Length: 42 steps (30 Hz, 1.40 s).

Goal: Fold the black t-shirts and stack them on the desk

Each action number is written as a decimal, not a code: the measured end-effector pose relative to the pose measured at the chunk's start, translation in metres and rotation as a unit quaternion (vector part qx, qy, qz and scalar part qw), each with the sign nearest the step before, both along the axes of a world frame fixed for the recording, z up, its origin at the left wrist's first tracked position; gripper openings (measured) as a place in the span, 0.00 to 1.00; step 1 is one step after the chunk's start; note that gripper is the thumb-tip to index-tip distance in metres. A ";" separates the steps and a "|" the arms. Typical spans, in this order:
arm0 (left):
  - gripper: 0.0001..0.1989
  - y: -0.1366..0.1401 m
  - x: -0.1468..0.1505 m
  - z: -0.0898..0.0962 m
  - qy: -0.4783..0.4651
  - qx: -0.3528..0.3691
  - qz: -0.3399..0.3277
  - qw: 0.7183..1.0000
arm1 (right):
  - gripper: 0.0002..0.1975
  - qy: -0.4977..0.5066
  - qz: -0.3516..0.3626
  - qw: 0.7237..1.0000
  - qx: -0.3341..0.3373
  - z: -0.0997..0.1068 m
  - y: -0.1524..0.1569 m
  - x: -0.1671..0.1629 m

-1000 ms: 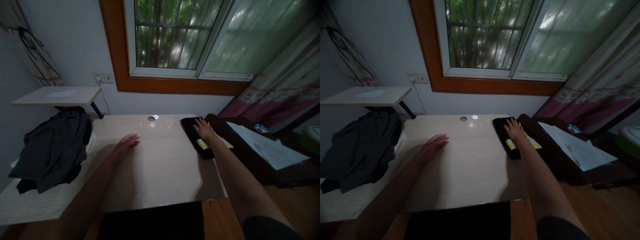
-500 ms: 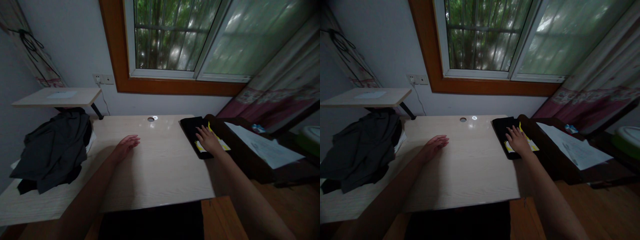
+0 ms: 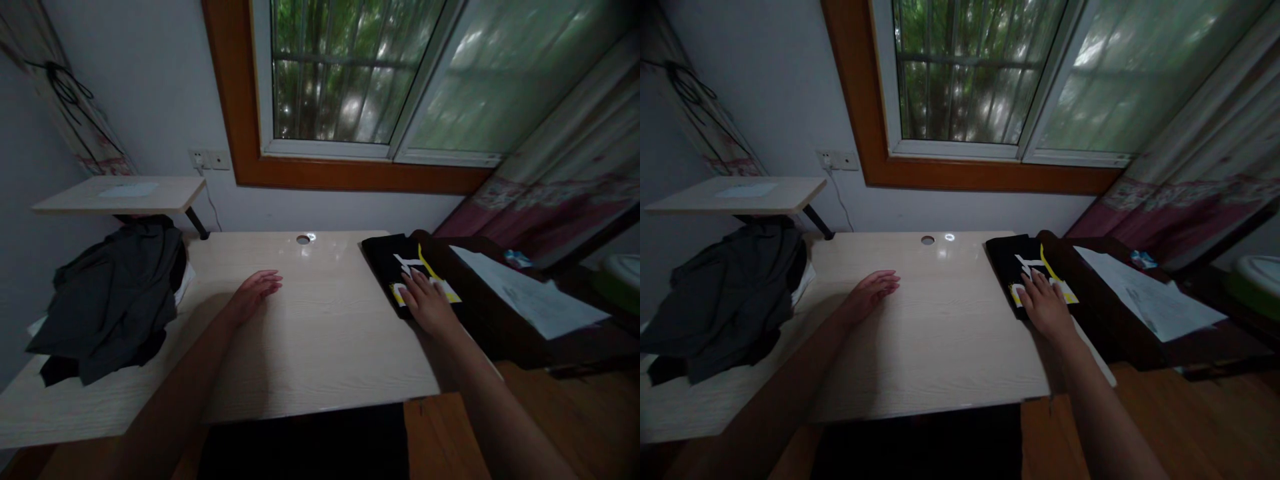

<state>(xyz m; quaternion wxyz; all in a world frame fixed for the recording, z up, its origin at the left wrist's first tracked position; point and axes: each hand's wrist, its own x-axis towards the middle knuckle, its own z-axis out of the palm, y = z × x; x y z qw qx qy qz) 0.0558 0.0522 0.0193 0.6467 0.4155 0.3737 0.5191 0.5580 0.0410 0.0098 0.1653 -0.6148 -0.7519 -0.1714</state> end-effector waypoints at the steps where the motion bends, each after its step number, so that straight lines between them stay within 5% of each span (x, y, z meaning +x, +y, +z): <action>1: 0.21 0.000 0.000 0.001 -0.001 0.001 -0.002 1.000 | 0.25 0.009 0.009 1.000 0.010 0.003 -0.001 -0.003; 6: 0.21 -0.001 0.001 0.003 -0.007 0.003 -0.003 1.000 | 0.20 0.067 0.067 0.994 0.062 0.026 0.000 -0.035; 11: 0.21 0.000 0.000 0.000 -0.003 0.005 -0.003 1.000 | 0.19 0.117 0.147 0.981 0.036 0.037 0.003 -0.094; 20: 0.20 0.001 -0.002 -0.003 -0.009 0.005 -0.002 1.000 | 0.22 0.129 0.233 0.961 -0.068 0.006 0.032 -0.182; 29: 0.21 0.000 0.001 -0.002 0.000 0.012 0.011 1.000 | 0.20 0.131 0.226 0.962 -0.075 -0.013 0.045 -0.195; 34: 0.22 0.002 -0.015 -0.004 0.106 0.067 0.057 0.990 | 0.19 0.143 0.225 0.961 -0.071 -0.010 0.043 -0.193; 37: 0.19 0.005 -0.044 -0.003 0.262 0.146 0.145 0.943 | 0.19 0.150 0.224 0.960 -0.077 -0.009 0.042 -0.194; 42: 0.17 0.002 -0.095 0.010 0.492 0.259 0.286 0.780 | 0.19 0.160 0.222 0.958 -0.084 -0.008 0.042 -0.194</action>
